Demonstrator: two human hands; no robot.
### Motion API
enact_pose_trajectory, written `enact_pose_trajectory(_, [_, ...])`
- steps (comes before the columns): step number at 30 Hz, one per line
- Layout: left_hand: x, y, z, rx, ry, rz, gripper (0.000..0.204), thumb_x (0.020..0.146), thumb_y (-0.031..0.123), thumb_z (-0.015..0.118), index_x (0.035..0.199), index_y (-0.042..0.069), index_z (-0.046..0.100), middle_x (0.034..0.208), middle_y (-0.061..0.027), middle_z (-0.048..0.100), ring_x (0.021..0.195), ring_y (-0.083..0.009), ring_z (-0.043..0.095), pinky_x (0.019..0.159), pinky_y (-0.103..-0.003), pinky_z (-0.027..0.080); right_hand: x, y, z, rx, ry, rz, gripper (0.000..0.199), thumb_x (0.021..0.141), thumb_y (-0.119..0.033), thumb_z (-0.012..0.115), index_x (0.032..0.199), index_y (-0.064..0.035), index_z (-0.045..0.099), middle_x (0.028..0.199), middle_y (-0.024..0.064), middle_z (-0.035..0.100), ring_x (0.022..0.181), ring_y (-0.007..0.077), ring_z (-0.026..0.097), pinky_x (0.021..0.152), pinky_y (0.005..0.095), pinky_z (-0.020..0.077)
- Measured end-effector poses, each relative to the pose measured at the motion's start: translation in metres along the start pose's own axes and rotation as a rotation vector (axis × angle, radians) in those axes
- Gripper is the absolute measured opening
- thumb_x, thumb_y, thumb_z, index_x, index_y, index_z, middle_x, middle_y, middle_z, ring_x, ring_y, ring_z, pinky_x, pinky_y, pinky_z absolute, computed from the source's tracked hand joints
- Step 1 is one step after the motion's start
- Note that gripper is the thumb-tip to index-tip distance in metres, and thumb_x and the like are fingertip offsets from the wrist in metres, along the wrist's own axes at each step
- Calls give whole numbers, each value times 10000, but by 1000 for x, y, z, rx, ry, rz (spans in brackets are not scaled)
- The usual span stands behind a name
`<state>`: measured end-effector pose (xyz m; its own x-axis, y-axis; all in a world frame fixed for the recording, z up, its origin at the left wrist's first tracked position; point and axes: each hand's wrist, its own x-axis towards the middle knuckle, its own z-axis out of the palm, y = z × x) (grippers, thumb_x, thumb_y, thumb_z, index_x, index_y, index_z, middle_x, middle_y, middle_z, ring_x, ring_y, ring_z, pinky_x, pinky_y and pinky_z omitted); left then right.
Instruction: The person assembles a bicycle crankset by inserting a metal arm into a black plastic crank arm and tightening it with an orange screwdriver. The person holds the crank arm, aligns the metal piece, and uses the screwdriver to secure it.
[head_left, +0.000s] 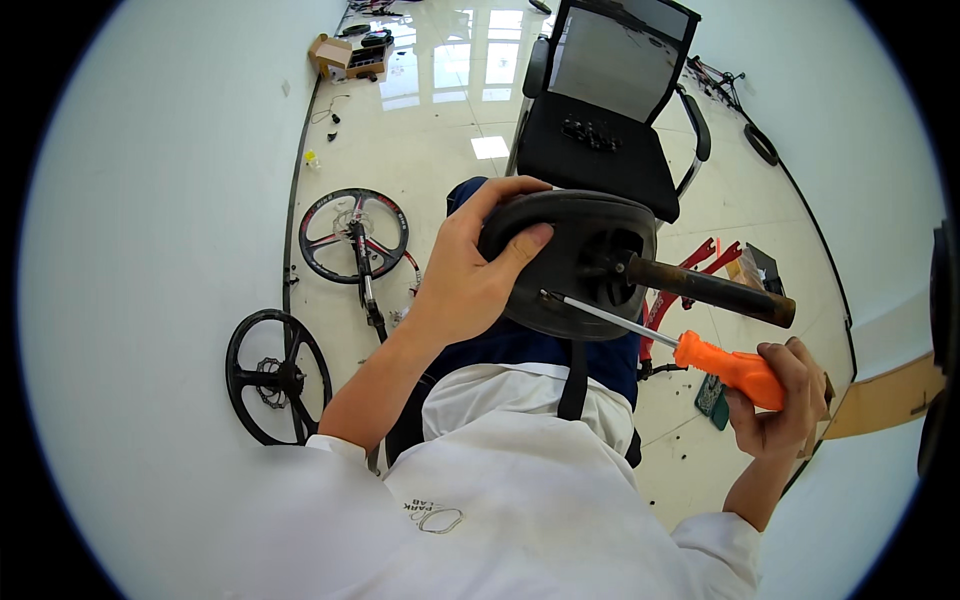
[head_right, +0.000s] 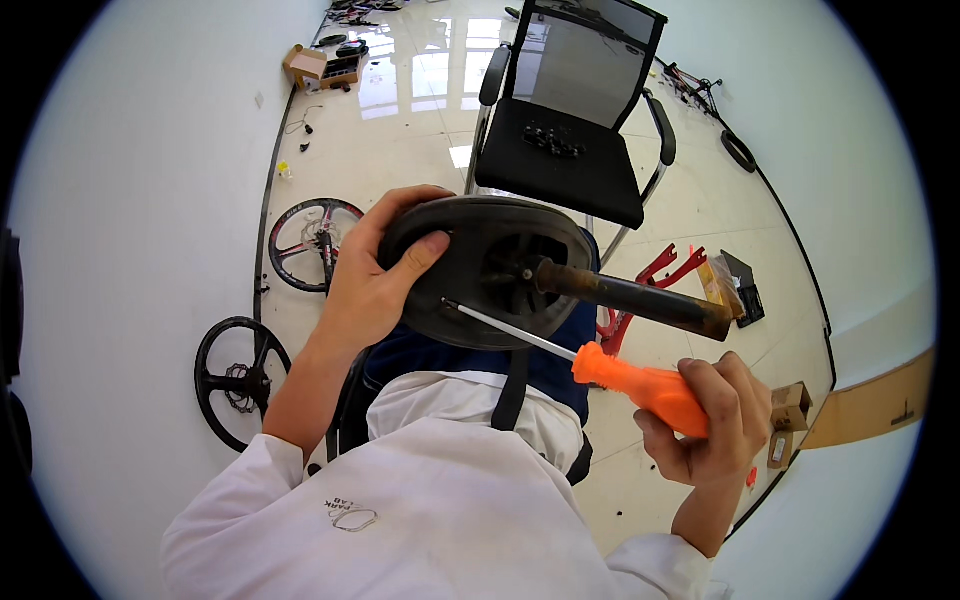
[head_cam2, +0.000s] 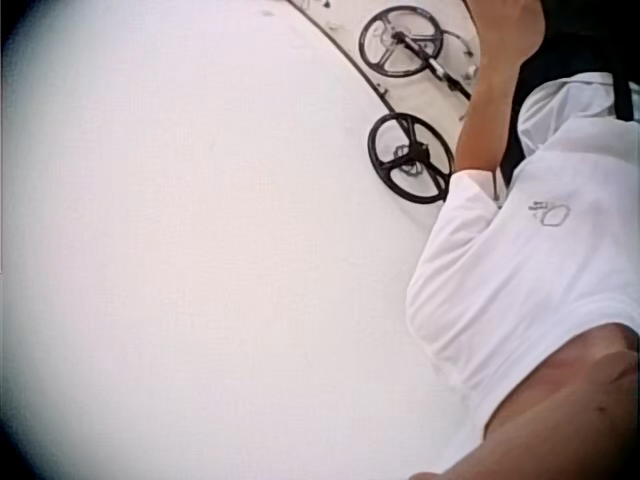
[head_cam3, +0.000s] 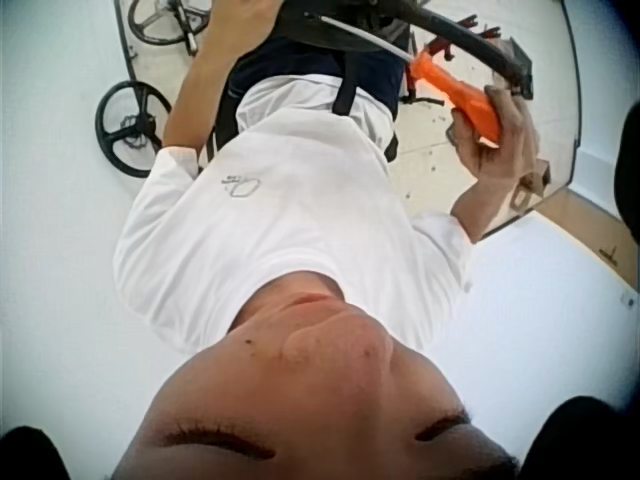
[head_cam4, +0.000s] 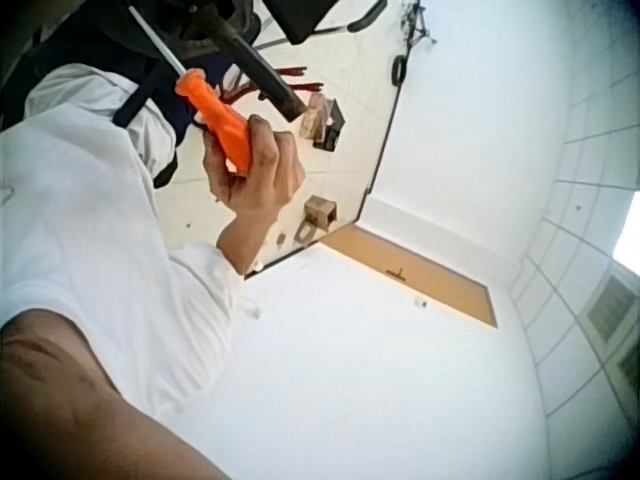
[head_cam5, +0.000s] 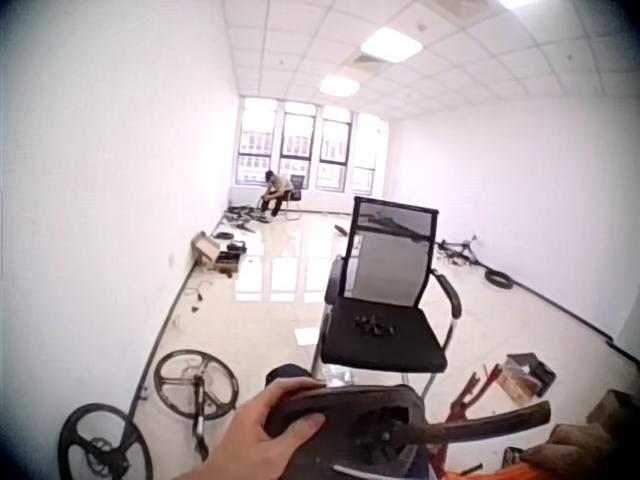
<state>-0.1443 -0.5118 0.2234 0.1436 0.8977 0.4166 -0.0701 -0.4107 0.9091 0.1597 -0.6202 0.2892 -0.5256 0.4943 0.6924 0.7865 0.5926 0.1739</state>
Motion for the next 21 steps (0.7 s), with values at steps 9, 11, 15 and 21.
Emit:
enact_pose_trajectory(9, [0,0,0,-33,2,-31,346,925,131,667,1236,12,576,1094,-74,660,1025,-133,610,934,-267,468,-6,2,0,8,1,29,428,719,-293,777,995,-9,613,718,79,616,518,219,506,467,321,360])
enact_pose_trajectory(11, [1,0,0,-52,-8,-25,343,925,133,664,1236,19,576,1090,-76,658,1035,-137,605,953,-270,455,-7,2,-2,-6,4,21,425,718,-289,776,991,-8,611,719,79,616,518,219,505,468,321,361])
enact_pose_trajectory(15, [1,2,-1,-63,-12,-28,336,925,126,655,1232,14,574,1093,-83,655,1032,-142,604,951,-273,456,-5,4,-6,-7,-8,-18,411,709,-252,766,983,6,602,715,77,611,507,214,493,447,311,343])
enact_pose_trajectory(21, [0,2,-1,-46,-10,-4,337,927,125,653,1234,14,571,1096,-80,653,1033,-145,605,950,-274,458,-2,5,-2,28,-3,-42,407,705,-224,757,989,18,595,712,78,604,498,204,476,434,303,329])
